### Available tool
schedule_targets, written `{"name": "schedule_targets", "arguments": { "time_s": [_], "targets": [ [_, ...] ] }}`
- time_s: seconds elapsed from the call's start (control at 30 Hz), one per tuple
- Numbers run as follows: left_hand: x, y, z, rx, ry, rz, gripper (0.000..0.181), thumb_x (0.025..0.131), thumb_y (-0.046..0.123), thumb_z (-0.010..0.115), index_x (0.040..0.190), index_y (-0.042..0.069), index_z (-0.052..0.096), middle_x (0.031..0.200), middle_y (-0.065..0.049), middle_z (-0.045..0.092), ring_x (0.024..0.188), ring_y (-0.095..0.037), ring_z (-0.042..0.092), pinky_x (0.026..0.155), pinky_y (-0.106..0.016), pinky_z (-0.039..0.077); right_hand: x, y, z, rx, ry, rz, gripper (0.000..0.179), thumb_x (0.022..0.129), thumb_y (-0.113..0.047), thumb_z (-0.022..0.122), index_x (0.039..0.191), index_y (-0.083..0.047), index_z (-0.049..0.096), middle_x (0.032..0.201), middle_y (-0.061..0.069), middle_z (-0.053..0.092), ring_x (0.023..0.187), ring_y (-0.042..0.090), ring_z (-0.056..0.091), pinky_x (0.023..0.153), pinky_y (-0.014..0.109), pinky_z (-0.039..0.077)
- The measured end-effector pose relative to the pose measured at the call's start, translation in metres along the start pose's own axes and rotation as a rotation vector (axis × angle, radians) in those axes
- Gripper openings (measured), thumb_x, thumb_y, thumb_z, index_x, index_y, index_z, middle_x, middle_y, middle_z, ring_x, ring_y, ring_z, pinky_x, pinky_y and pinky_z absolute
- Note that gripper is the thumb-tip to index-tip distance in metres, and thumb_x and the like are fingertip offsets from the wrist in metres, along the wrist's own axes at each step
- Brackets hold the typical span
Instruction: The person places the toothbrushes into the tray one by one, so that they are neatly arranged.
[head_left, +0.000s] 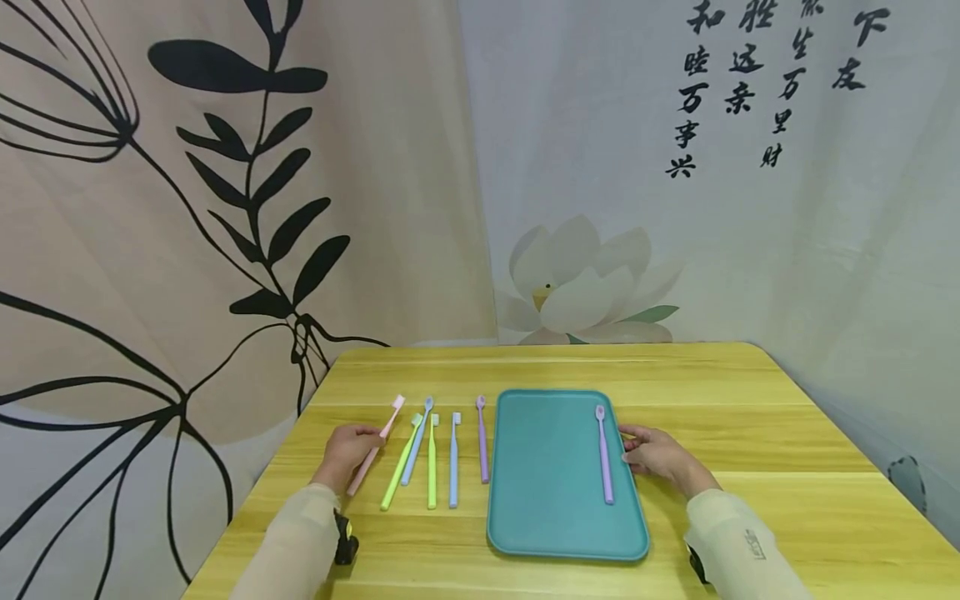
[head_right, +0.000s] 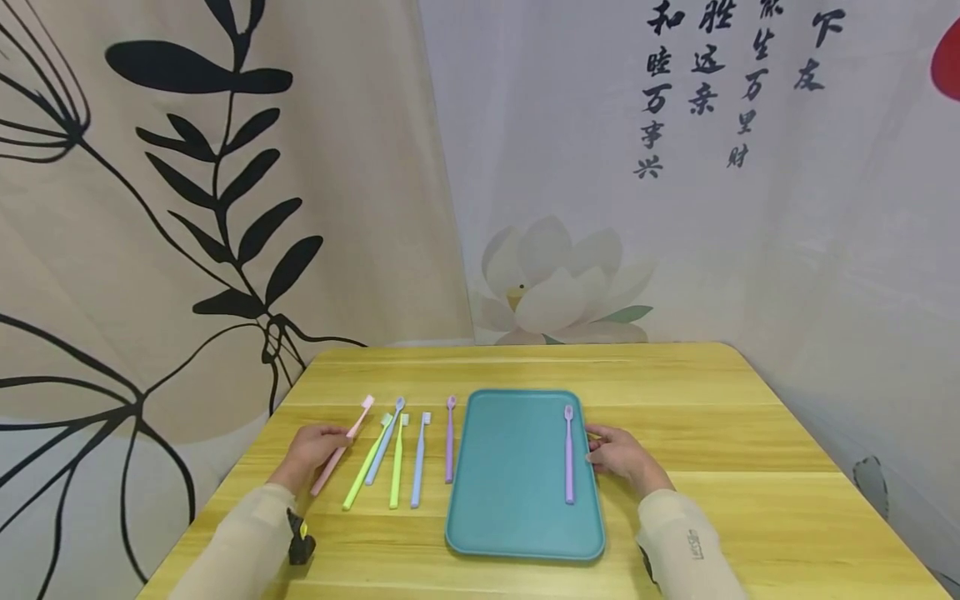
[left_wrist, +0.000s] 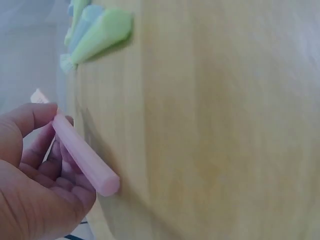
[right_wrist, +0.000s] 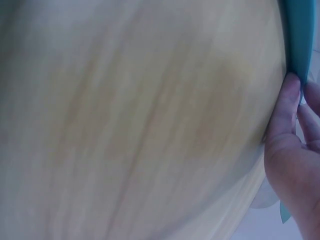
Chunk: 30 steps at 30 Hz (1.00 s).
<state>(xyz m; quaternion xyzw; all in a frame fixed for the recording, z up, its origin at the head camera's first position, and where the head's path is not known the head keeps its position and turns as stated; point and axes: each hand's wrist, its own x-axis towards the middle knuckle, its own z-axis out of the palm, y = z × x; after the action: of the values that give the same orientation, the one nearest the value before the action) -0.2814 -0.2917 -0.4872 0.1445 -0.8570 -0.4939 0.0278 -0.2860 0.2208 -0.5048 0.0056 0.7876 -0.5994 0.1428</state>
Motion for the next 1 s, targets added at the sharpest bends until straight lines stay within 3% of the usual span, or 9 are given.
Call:
{"name": "schedule_targets", "arguments": {
  "time_s": [0.47,0.8,1.0],
  "targets": [
    [0.001,0.038,0.012,-0.12,0.026,-0.001,0.027,0.09,0.005,0.064,0.115,-0.005,0.067,0.106,-0.018,0.065,0.082,-0.022,0.06,0.064,-0.029,0.051,0.0,0.0,0.0,0.014,-0.007,0.0,0.061,0.09,0.012,0.057,0.147,0.011,0.035,0.109,0.019,0.05,0.095,0.024,0.056,0.082,0.035,0.055],
    [-0.002,0.065,0.035,-0.236,-0.013,0.041,0.027,0.089,-0.001,0.062,0.115,-0.006,0.066,0.102,-0.017,0.066,0.083,-0.023,0.061,0.067,-0.03,0.052,-0.001,-0.001,-0.001,0.019,-0.026,-0.01,0.062,0.09,0.012,0.057,0.147,0.012,0.034,0.108,0.019,0.049,0.094,0.024,0.055,0.082,0.036,0.056],
    [-0.008,0.081,0.051,-0.309,-0.038,0.052,0.028,0.089,-0.004,0.064,0.117,-0.009,0.064,0.102,-0.019,0.066,0.084,-0.025,0.064,0.074,-0.039,0.056,0.0,0.001,-0.004,0.029,-0.044,-0.012,0.063,0.09,0.013,0.057,0.148,0.012,0.032,0.107,0.018,0.049,0.094,0.023,0.055,0.081,0.035,0.056]
  ]
}}
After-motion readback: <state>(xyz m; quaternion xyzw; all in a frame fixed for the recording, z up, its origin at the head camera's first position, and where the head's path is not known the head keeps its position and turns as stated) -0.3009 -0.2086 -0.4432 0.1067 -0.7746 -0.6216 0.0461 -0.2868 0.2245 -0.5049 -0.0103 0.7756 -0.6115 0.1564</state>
